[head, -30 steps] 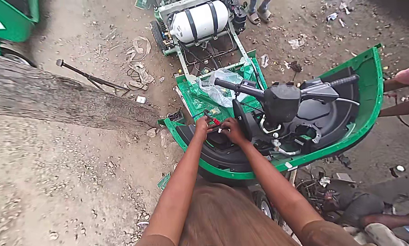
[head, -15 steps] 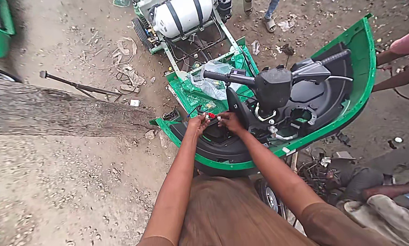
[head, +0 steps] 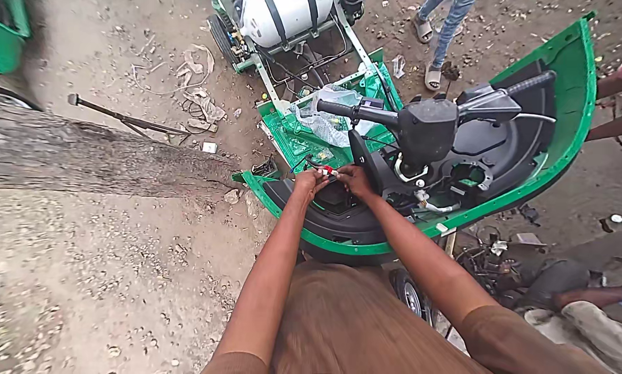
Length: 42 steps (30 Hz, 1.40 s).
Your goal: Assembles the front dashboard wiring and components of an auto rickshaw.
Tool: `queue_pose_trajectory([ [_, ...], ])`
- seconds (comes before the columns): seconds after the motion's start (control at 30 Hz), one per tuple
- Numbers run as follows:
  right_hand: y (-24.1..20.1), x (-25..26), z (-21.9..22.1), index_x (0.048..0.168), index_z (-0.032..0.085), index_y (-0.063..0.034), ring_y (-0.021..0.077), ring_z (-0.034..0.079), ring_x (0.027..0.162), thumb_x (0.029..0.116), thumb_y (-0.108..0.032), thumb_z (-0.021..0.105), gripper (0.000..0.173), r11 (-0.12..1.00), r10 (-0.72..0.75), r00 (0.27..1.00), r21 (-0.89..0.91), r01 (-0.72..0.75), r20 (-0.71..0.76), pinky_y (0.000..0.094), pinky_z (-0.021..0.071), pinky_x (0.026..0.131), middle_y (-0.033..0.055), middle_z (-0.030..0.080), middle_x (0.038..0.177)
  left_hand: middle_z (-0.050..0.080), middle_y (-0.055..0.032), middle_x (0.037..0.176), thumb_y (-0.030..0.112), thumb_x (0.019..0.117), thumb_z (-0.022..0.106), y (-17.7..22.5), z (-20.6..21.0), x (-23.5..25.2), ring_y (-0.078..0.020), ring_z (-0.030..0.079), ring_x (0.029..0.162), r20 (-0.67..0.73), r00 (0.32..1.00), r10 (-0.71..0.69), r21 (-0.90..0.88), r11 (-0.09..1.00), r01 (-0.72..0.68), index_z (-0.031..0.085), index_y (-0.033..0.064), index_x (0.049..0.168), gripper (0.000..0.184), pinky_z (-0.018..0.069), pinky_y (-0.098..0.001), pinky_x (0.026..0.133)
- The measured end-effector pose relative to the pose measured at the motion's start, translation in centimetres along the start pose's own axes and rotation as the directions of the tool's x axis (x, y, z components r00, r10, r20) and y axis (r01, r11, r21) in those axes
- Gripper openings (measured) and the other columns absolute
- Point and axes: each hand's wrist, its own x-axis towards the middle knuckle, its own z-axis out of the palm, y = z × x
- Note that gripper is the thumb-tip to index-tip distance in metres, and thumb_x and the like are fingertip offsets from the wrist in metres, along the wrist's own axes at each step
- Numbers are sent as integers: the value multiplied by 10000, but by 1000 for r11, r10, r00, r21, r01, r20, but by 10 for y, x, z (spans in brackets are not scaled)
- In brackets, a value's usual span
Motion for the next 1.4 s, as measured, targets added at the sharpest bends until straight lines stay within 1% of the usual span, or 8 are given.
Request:
queue_pose_trajectory([
  [0.07,5,8,-1,1124,720,10,98,572,623,971,-77,687,179,997,-56,998,-54,55,-17,280,497,566,94,711,898,677,-138,1065,62,1025,585,-1,0,1,-205,706,844,20,1000,9,27,1000,-10,581,-18,1252,241,620,-371,785],
  [0.13,9,10,-3,1098,751,-12,152,698,871,960,-95,702,168,985,-113,994,-132,110,-14,383,581,823,106,753,1001,694,-141,1076,64,1025,591,-2,0,0,-203,715,854,35,999,19,59,998,-21,606,-15,1255,244,621,-363,788],
  [0.2,10,12,-4,1072,766,-33,175,714,943,956,-121,709,156,972,-152,988,-184,147,-12,432,578,899,98,758,1011,703,-144,1093,57,1021,597,-2,1,-1,-203,719,870,51,998,25,86,996,-29,619,-9,1264,253,620,-359,796],
  [0.4,7,9,-5,1051,783,-71,162,717,921,965,-160,703,147,941,-179,983,-287,180,30,457,573,894,68,768,995,725,-146,1078,48,993,646,0,3,-4,-206,735,874,63,996,67,202,976,-78,655,-6,1223,236,627,-365,807],
  [0.8,-1,6,-3,1034,775,-50,202,721,940,963,-153,692,150,893,-214,975,-392,220,58,472,566,915,99,761,982,762,-139,1010,93,949,719,4,-2,-7,-215,771,849,132,969,207,586,773,-244,713,7,1129,199,655,-401,818],
  [1.03,-5,5,-3,1081,760,-39,213,715,895,978,-162,678,180,901,-149,986,-401,166,74,463,573,872,112,754,990,757,-146,1021,91,963,703,3,-3,-6,-210,768,857,158,964,215,596,757,-267,701,-4,1133,195,651,-397,827],
  [1.17,-7,5,-5,1082,749,-42,209,704,887,994,-181,660,187,905,-119,989,-400,144,87,460,567,862,109,744,969,745,-164,1032,56,965,691,0,-2,-4,-226,763,855,159,965,209,502,825,-261,689,-25,1144,197,652,-404,822],
  [1.4,0,10,-4,1046,755,-62,236,707,913,986,-209,662,184,878,-143,984,-446,176,108,520,552,884,103,743,951,751,-156,1014,81,953,715,-2,0,-4,-213,768,849,144,964,223,593,760,-265,684,-28,1136,215,659,-397,814],
])
